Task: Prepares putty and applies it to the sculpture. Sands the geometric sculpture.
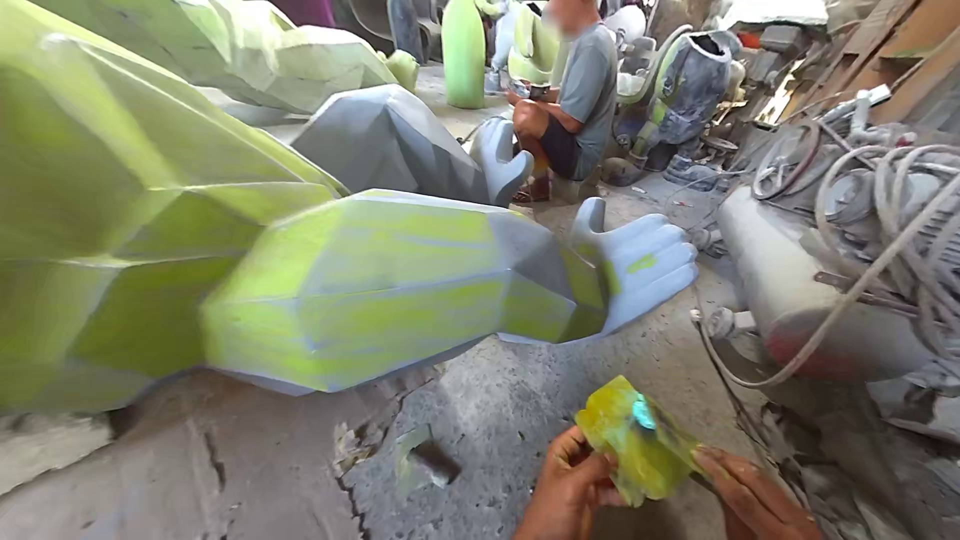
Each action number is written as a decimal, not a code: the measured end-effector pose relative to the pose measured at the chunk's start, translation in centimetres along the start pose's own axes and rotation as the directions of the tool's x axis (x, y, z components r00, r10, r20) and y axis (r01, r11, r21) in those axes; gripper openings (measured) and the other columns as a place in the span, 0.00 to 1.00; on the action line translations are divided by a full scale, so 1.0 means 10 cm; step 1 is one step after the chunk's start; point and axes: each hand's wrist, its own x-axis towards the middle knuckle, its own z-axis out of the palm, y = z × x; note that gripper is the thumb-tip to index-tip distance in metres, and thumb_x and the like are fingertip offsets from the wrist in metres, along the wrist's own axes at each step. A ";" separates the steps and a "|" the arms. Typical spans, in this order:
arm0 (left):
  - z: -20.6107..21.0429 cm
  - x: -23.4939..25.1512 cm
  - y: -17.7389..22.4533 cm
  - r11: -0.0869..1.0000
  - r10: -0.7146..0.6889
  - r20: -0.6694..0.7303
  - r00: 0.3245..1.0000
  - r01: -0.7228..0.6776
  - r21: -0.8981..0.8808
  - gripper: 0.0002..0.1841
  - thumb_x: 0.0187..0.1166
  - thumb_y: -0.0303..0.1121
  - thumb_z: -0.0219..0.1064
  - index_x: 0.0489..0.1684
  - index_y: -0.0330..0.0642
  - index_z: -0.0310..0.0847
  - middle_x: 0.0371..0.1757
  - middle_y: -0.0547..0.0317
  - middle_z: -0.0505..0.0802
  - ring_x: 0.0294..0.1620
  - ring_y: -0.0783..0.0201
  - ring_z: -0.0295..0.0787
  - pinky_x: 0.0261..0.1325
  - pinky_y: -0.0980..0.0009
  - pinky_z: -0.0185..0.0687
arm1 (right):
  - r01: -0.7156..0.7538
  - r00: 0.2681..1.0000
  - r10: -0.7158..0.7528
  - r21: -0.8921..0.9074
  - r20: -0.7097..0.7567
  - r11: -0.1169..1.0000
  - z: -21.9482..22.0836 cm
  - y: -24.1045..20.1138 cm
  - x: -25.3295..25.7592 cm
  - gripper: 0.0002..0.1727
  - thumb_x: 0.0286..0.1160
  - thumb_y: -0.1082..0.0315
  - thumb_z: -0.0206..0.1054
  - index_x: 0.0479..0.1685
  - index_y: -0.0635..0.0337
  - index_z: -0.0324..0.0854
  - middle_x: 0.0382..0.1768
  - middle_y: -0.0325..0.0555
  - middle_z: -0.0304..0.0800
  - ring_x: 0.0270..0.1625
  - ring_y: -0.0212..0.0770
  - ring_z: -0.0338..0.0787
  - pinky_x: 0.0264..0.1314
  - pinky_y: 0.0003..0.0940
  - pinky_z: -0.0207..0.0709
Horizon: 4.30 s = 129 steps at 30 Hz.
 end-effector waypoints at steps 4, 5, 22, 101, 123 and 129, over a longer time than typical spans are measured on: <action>0.02 0.01 0.09 0.998 0.029 0.116 0.993 -0.022 -0.057 0.14 0.81 0.24 0.62 0.62 0.33 0.78 0.55 0.40 0.92 0.49 0.50 0.94 0.49 0.52 0.93 | -0.139 0.990 0.140 -0.034 0.004 0.990 0.09 0.19 -0.17 0.15 0.87 0.65 0.60 0.63 0.47 0.89 0.54 0.48 0.92 0.56 0.38 0.92 0.59 0.34 0.87; 0.03 0.00 0.11 0.999 0.040 0.124 0.992 -0.036 -0.032 0.13 0.82 0.24 0.62 0.62 0.33 0.79 0.54 0.41 0.92 0.49 0.51 0.94 0.51 0.53 0.93 | -0.257 0.962 0.262 0.072 -0.076 0.964 0.15 0.13 -0.24 0.14 0.86 0.65 0.61 0.60 0.54 0.89 0.53 0.49 0.91 0.53 0.36 0.91 0.56 0.32 0.88; -0.17 -0.06 -0.01 0.997 -0.039 0.008 0.999 0.039 0.067 0.11 0.87 0.29 0.62 0.62 0.40 0.82 0.55 0.46 0.91 0.51 0.56 0.93 0.57 0.57 0.91 | -0.544 0.597 0.776 0.813 0.202 0.207 0.92 -0.78 -0.70 0.23 0.84 0.54 0.63 0.73 0.53 0.80 0.64 0.45 0.88 0.64 0.41 0.88 0.66 0.41 0.84; 0.03 -0.02 -0.30 0.828 0.084 -0.096 0.992 -0.016 0.560 0.07 0.81 0.28 0.68 0.50 0.38 0.87 0.44 0.54 0.97 0.37 0.56 0.98 0.37 0.57 0.99 | -0.407 0.858 0.486 0.356 -0.167 0.841 0.47 -0.50 0.38 0.13 0.71 0.59 0.77 0.46 0.59 0.92 0.42 0.40 0.92 0.43 0.34 0.93 0.45 0.31 0.91; -0.19 0.07 0.03 0.904 0.226 -0.220 0.949 -0.121 0.410 0.11 0.82 0.25 0.65 0.56 0.28 0.84 0.50 0.38 0.94 0.45 0.43 0.96 0.42 0.50 0.97 | -0.712 0.426 0.903 0.598 -0.051 0.369 0.67 0.27 0.01 0.19 0.66 0.69 0.78 0.55 0.67 0.83 0.42 0.53 0.93 0.40 0.46 0.93 0.42 0.44 0.90; -0.16 0.07 0.06 0.966 0.221 -0.209 0.953 -0.184 0.182 0.12 0.85 0.24 0.62 0.60 0.25 0.79 0.52 0.32 0.91 0.47 0.43 0.95 0.45 0.48 0.96 | -0.780 0.619 0.776 0.021 -0.119 0.625 1.06 0.22 -0.31 0.21 0.63 0.48 0.76 0.54 0.48 0.93 0.61 0.46 0.89 0.65 0.54 0.83 0.65 0.63 0.74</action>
